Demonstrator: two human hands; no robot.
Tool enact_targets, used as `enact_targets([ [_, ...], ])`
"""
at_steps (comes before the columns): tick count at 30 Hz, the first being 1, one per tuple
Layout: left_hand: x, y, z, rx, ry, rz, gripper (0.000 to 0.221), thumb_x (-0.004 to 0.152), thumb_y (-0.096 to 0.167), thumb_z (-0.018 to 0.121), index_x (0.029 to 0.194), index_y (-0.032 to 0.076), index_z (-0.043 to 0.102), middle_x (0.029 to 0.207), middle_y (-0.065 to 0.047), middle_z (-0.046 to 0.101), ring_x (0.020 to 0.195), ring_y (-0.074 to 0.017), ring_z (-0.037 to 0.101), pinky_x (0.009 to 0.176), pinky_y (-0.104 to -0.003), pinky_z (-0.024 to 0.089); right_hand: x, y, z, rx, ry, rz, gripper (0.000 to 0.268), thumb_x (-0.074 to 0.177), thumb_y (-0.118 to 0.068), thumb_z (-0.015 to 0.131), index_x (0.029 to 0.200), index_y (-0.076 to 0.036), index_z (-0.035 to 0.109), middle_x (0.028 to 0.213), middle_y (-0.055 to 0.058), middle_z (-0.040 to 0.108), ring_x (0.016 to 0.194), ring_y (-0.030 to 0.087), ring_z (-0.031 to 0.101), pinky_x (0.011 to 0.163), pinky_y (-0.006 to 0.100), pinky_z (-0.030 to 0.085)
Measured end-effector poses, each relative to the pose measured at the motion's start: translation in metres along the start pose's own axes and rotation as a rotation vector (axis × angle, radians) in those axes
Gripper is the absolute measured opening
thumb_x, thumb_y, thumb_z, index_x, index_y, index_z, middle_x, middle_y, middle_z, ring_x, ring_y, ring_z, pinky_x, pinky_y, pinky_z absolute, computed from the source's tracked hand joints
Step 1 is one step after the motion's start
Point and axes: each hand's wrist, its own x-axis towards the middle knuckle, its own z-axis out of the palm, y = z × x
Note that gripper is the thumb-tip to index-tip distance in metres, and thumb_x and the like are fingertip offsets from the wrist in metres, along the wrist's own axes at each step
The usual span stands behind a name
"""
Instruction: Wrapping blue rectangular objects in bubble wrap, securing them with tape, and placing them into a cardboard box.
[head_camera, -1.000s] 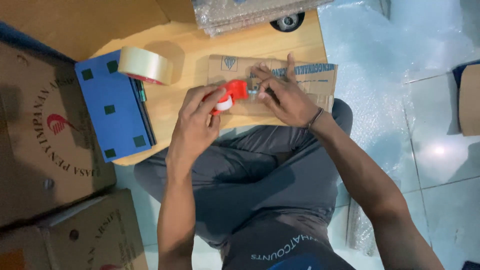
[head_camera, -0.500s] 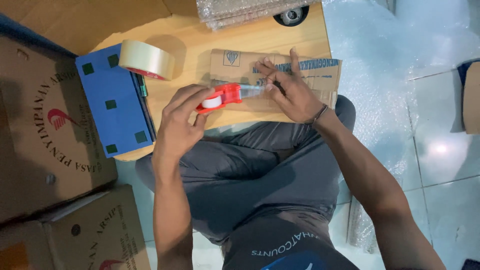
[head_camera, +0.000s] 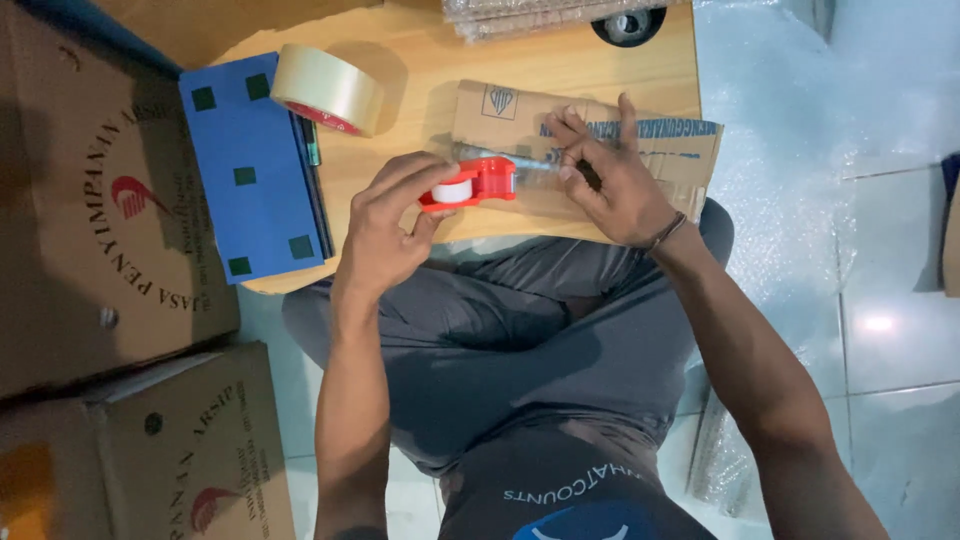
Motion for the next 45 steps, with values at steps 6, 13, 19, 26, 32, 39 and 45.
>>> enact_targets([
  [6,-0.009,-0.011,0.024,-0.132,0.078,0.019,0.048,0.072,-0.016,0.075,0.117,-0.001,0.069,0.122,-0.014,0.07,0.113,-0.0322,0.067,0.101,-0.04,0.056,-0.003,0.01,0.008,-0.066,-0.01,0.022,0.018,0.109,-0.023,0.052,0.102,-0.006,0.054,0.162,0.015,0.051,0.158,0.024,0.034,0.128,0.056,-0.012],
  [13,-0.02,-0.019,0.048,-0.258,0.137,-0.024,0.038,0.08,-0.01,0.077,0.115,0.0,0.068,0.124,-0.014,0.068,0.115,-0.0291,0.067,0.102,-0.039,0.056,-0.002,0.004,0.006,-0.073,-0.033,0.061,0.022,0.11,-0.026,0.049,0.099,-0.008,0.056,0.161,0.015,0.052,0.16,0.02,0.025,0.127,0.054,-0.012],
  [19,-0.028,-0.036,0.067,-0.381,0.301,0.116,0.032,0.09,0.012,0.078,0.119,0.0,0.072,0.114,-0.019,0.072,0.109,-0.0387,0.07,0.092,-0.052,0.056,-0.001,0.009,0.02,-0.105,0.093,0.037,0.026,0.113,-0.035,0.053,0.103,-0.013,0.061,0.15,0.013,0.063,0.151,0.026,0.044,0.128,0.064,-0.001],
  [26,-0.035,-0.041,0.09,-0.409,0.44,0.066,0.039,0.094,0.027,0.077,0.116,-0.003,0.069,0.117,-0.022,0.069,0.112,-0.0345,0.068,0.091,-0.048,0.056,0.001,0.008,0.019,-0.127,0.128,0.035,0.028,0.111,-0.037,0.057,0.101,-0.012,0.063,0.131,0.017,0.073,0.146,0.027,0.052,0.13,0.061,0.002],
  [32,-0.04,-0.042,0.1,-0.44,0.499,0.059,0.039,0.094,0.021,0.075,0.121,-0.005,0.066,0.122,-0.024,0.068,0.115,-0.0357,0.068,0.088,-0.047,0.057,-0.001,0.011,0.02,-0.111,0.15,0.029,0.023,0.108,-0.032,0.058,0.096,-0.013,0.063,0.134,0.016,0.071,0.144,0.028,0.053,0.129,0.063,0.004],
  [39,-0.043,-0.04,0.109,-0.475,0.553,0.043,0.042,0.095,0.022,0.075,0.123,-0.006,0.064,0.124,-0.024,0.067,0.117,-0.0349,0.067,0.089,-0.047,0.056,-0.003,0.017,0.025,-0.16,0.158,0.009,0.021,0.105,-0.03,0.062,0.095,-0.011,0.064,0.148,0.012,0.063,0.146,0.024,0.05,0.128,0.061,0.006],
  [45,-0.045,-0.019,0.076,-1.889,0.893,-0.203,0.033,0.08,-0.006,0.073,0.112,-0.002,0.065,0.107,-0.015,0.07,0.086,-0.0215,0.069,0.07,-0.025,0.06,-0.004,0.013,0.019,-0.18,0.115,0.0,0.019,0.101,-0.032,0.064,0.094,-0.015,0.067,0.14,0.017,0.068,0.146,0.026,0.051,0.128,0.06,0.0],
])
